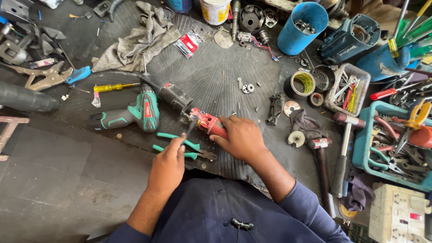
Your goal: The person disassembles a red angle grinder on a cluttered workbench, unscrewing its housing by hand and with pliers. They plug the grinder's cord into a power strip to test it, use pliers to work on internal components, blow dust off the parts with a blue air blower, and continue handling the grinder housing and small parts.
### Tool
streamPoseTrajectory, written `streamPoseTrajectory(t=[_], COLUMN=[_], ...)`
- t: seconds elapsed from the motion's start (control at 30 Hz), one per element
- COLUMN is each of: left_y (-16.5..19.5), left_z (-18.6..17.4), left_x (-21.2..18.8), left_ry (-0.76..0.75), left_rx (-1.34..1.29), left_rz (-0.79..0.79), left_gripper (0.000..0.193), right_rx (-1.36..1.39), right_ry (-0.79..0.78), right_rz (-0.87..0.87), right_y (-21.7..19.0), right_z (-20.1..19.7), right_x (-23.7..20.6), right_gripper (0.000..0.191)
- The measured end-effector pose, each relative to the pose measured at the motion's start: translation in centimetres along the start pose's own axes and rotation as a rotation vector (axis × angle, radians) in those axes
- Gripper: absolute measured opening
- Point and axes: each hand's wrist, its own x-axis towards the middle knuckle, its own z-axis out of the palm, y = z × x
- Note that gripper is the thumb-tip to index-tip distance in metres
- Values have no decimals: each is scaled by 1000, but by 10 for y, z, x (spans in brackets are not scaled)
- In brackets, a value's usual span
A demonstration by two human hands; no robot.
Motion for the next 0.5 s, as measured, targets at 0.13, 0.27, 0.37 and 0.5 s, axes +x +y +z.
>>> streamPoseTrajectory(t=[0.13, 0.27, 0.37, 0.5], left_y=[5, 7, 4, 8], left_z=[-2, -2, -10, -16], left_x=[11, 15, 20, 13], left_ry=[-12, -84, -125, -207], left_rx=[37, 42, 108, 59], left_rz=[-13, -65, -153, -107], left_gripper=[30, 30, 29, 28], right_rx=[-18, -90, 2, 51], right_ry=[31, 92, 121, 97], right_rz=[-8, 7, 43, 72], right_y=[-2, -13, -15, -19], right_z=[3, 13, 14, 15], right_x=[0, -10, -15, -20], right_gripper=[64, 61, 56, 61])
